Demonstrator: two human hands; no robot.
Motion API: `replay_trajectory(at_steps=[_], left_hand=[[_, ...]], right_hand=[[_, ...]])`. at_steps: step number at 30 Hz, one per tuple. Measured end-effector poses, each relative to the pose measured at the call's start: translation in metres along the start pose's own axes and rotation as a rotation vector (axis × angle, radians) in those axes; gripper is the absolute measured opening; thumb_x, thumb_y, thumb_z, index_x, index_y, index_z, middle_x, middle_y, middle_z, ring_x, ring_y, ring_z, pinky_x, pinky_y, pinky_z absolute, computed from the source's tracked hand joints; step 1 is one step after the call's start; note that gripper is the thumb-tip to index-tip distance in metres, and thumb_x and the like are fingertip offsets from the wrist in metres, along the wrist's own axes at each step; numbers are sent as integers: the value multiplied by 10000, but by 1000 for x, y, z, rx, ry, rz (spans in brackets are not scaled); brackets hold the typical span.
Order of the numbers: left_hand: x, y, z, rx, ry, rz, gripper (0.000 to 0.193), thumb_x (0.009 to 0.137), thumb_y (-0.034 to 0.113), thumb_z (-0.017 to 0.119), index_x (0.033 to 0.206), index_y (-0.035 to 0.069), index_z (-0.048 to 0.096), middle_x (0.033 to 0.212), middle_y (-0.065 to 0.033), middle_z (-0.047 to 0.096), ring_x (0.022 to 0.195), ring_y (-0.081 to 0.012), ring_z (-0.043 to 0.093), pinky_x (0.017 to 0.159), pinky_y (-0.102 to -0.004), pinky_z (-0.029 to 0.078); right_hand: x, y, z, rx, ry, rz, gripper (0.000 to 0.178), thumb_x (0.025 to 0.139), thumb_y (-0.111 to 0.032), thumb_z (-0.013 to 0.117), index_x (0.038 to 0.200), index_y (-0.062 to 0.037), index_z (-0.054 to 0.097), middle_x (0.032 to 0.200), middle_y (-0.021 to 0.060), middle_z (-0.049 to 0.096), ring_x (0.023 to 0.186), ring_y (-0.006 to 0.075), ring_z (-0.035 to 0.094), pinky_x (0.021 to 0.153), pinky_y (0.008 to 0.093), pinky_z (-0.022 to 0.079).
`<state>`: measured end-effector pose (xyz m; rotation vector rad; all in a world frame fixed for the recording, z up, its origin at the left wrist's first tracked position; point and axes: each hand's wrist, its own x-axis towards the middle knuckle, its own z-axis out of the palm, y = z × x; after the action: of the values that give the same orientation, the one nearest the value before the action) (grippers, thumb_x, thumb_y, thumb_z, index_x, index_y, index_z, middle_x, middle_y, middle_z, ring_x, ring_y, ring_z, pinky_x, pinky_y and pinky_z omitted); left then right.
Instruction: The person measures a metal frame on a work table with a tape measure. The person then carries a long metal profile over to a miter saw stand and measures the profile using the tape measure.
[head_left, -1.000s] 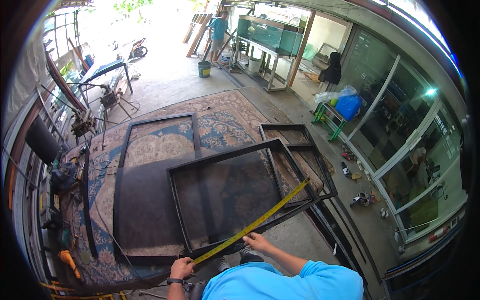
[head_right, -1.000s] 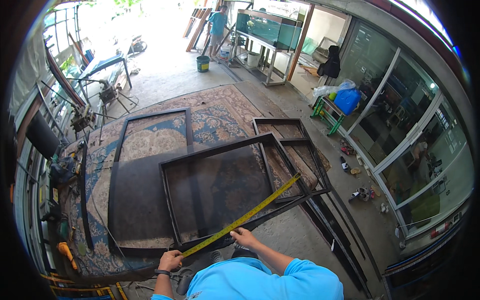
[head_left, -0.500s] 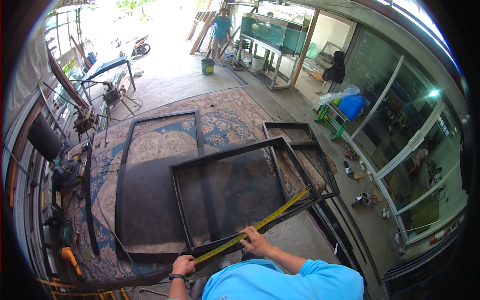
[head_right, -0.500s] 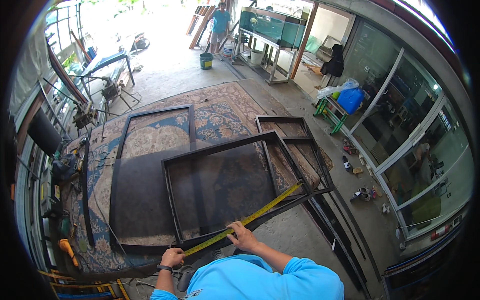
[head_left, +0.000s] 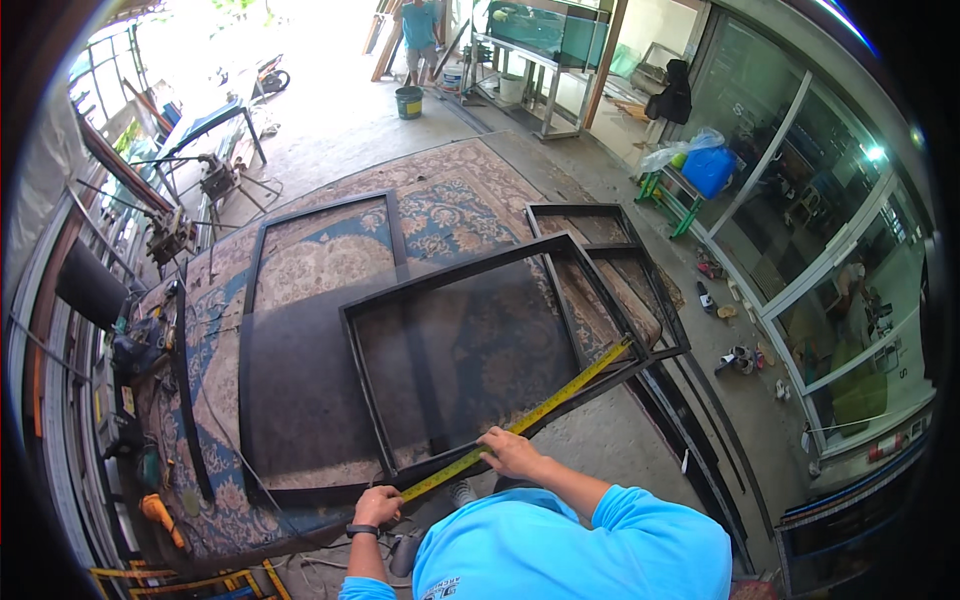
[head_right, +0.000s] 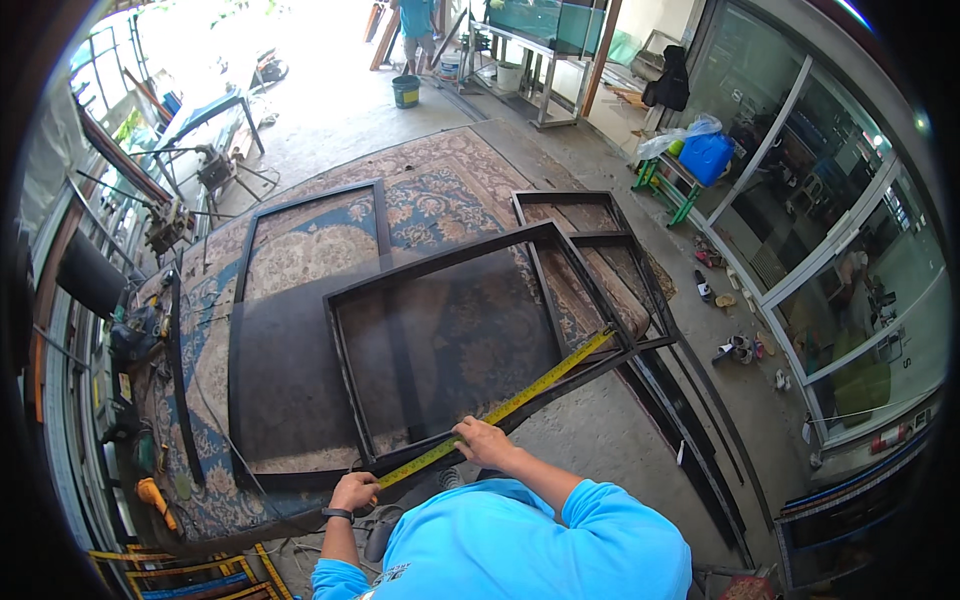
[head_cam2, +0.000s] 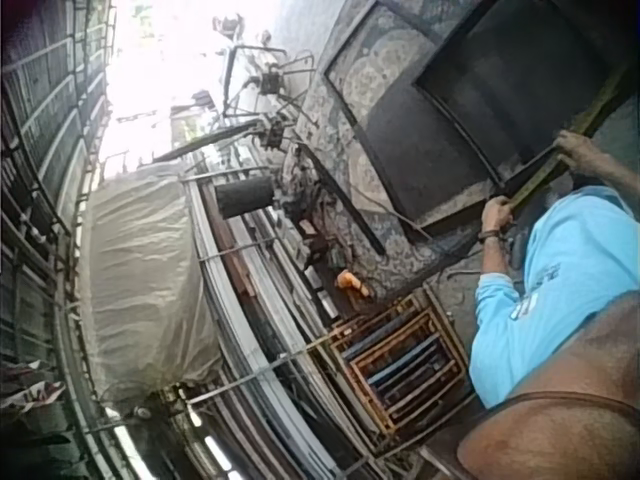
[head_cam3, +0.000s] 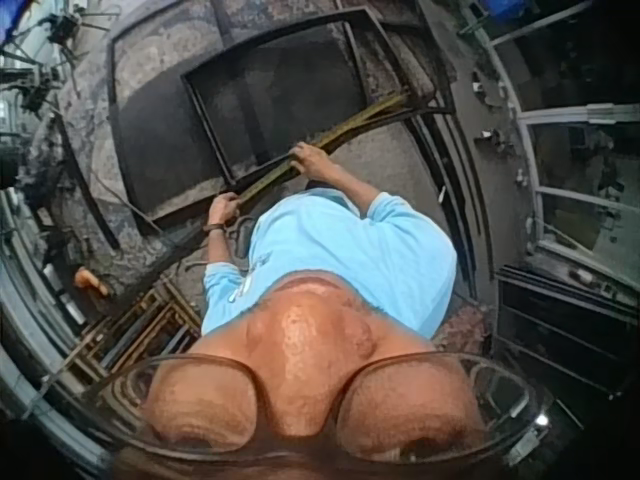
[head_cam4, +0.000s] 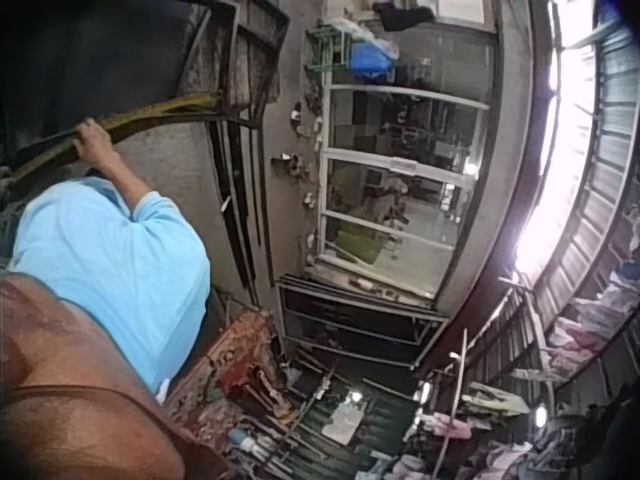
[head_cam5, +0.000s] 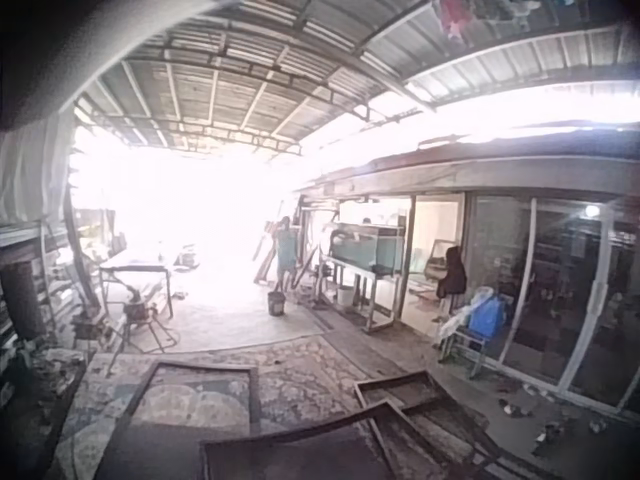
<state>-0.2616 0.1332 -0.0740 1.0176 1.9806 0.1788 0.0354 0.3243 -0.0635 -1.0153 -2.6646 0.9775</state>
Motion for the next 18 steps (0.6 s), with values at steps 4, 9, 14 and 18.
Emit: replay_trajectory(at_steps=[4, 9, 14, 18], left_hand=[[2, -3, 0, 5, 10, 0, 243, 814, 263, 679, 996, 134, 778, 821, -72, 754, 814, -217, 737, 776, -334, 559], [4, -5, 1, 19, -1, 13, 269, 802, 296, 681, 1006, 150, 778, 859, -88, 754, 862, -254, 730, 799, -363, 558], [6, -8, 4, 67, 20, 28, 281, 794, 303, 681, 1018, 164, 779, 916, -105, 753, 920, -278, 719, 833, -384, 552], [7, -9, 3, 94, 16, 27, 283, 790, 313, 682, 1016, 173, 781, 950, -116, 751, 953, -289, 712, 852, -396, 548]], right_hand=[[2, 2, 2, 11, 0, 0, 313, 936, -231, 644, 1201, -67, 618, 1158, 162, 581, 1097, 366, 610, 939, 439, 508], [3, 1, 3, 9, 14, 5, 313, 933, -236, 649, 1194, -66, 620, 1147, 163, 579, 1088, 367, 610, 939, 438, 507], [2, 1, 5, -6, 19, 7, 316, 927, -245, 658, 1185, -66, 621, 1143, 163, 576, 1080, 370, 611, 934, 443, 509], [0, 2, 6, 6, 38, 2, 295, 928, -243, 657, 1163, -66, 629, 1135, 159, 581, 1068, 370, 616, 925, 447, 511]])
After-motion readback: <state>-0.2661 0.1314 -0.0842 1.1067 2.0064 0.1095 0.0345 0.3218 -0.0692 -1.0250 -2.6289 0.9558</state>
